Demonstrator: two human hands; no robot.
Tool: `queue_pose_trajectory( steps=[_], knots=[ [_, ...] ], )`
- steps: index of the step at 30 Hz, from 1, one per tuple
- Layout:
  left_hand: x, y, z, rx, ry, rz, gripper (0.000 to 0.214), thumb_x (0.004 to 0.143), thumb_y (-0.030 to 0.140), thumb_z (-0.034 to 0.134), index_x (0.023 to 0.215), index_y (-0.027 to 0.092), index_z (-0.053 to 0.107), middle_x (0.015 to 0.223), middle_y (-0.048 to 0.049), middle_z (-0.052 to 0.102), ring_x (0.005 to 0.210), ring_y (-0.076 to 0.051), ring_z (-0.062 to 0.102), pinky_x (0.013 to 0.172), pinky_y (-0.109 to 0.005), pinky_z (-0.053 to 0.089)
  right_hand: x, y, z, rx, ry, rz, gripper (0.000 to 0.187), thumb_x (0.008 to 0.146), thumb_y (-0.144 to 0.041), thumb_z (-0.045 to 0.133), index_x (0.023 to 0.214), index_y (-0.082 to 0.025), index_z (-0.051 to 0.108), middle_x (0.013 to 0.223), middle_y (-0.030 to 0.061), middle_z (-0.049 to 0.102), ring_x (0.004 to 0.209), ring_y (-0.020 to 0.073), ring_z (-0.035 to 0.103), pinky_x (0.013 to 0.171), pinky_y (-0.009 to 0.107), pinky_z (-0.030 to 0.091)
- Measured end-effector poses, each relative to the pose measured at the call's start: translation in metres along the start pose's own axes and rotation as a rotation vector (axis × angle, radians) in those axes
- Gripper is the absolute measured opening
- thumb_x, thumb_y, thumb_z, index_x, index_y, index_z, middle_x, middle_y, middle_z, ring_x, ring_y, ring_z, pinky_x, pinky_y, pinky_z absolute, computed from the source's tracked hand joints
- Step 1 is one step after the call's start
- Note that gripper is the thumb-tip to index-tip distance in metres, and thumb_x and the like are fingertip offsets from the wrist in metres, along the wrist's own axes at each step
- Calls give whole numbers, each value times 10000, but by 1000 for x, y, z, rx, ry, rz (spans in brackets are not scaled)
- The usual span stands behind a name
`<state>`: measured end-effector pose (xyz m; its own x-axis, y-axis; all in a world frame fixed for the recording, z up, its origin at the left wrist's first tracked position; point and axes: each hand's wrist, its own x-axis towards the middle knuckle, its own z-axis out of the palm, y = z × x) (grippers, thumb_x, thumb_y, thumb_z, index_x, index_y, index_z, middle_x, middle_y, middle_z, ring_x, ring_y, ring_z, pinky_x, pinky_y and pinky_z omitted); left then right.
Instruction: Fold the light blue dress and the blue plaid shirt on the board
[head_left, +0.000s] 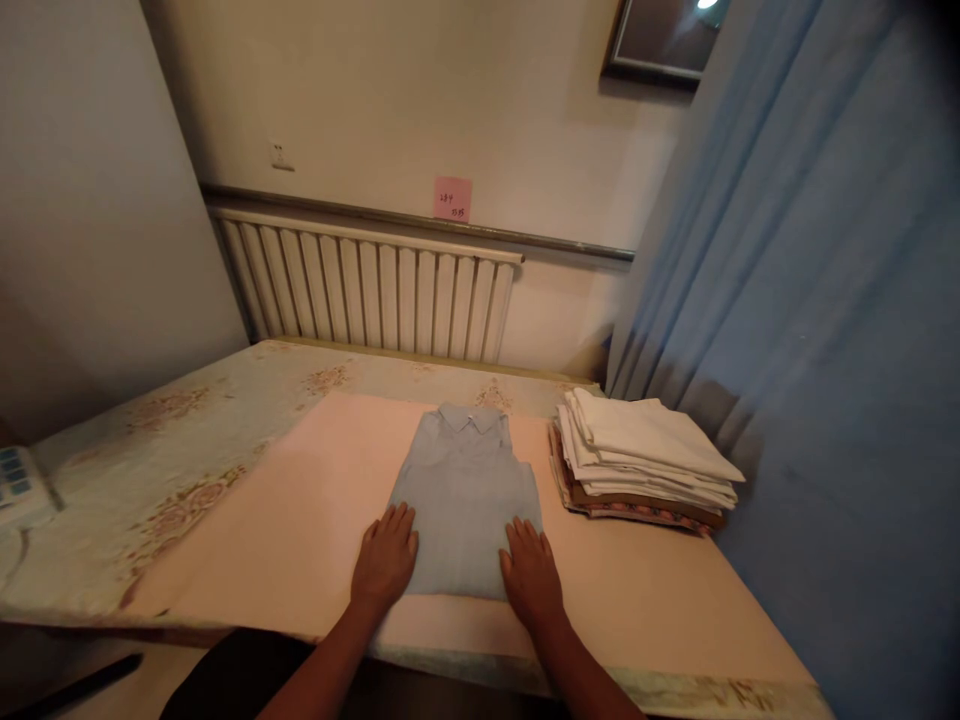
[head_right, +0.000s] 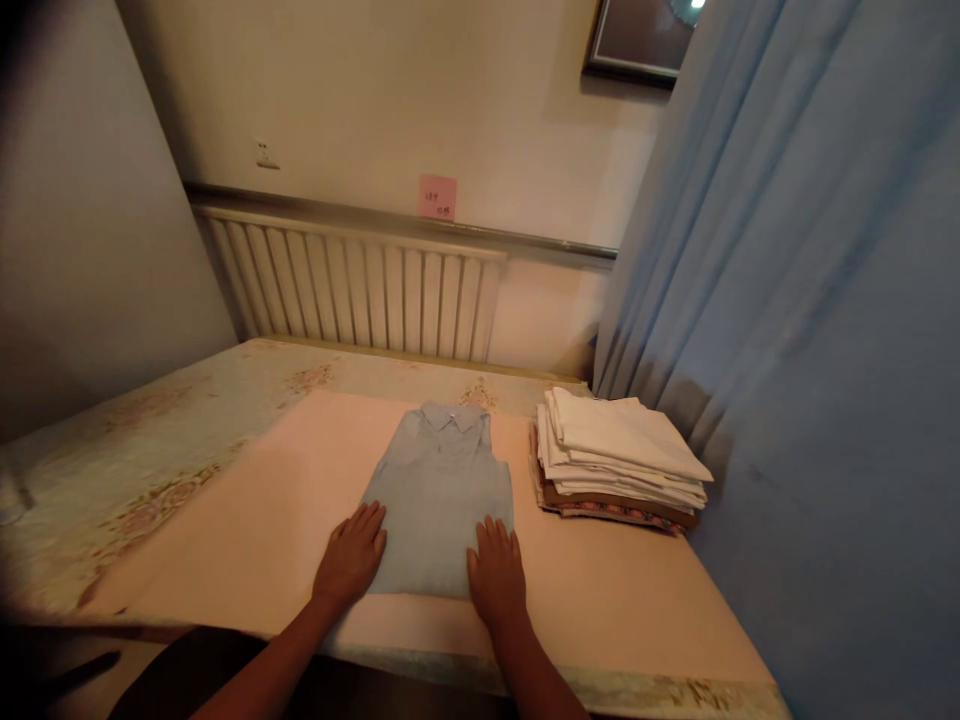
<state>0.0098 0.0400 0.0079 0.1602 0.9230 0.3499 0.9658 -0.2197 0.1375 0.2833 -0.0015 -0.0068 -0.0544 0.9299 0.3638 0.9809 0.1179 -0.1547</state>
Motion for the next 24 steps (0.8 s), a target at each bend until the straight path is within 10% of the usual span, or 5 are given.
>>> queue_pose_trajectory(
  steps=[24],
  knots=[
    [0, 0, 0, -5, -5, -10, 435, 946, 294, 356, 1337, 194, 517, 1431, -72, 509, 1338, -256, 416, 1084, -454, 303, 0, 1, 2, -3, 3, -4, 445, 968, -331, 347, 1337, -178, 543, 1440, 92, 480, 1367, 253, 387, 1138, 439, 244]
  ],
)
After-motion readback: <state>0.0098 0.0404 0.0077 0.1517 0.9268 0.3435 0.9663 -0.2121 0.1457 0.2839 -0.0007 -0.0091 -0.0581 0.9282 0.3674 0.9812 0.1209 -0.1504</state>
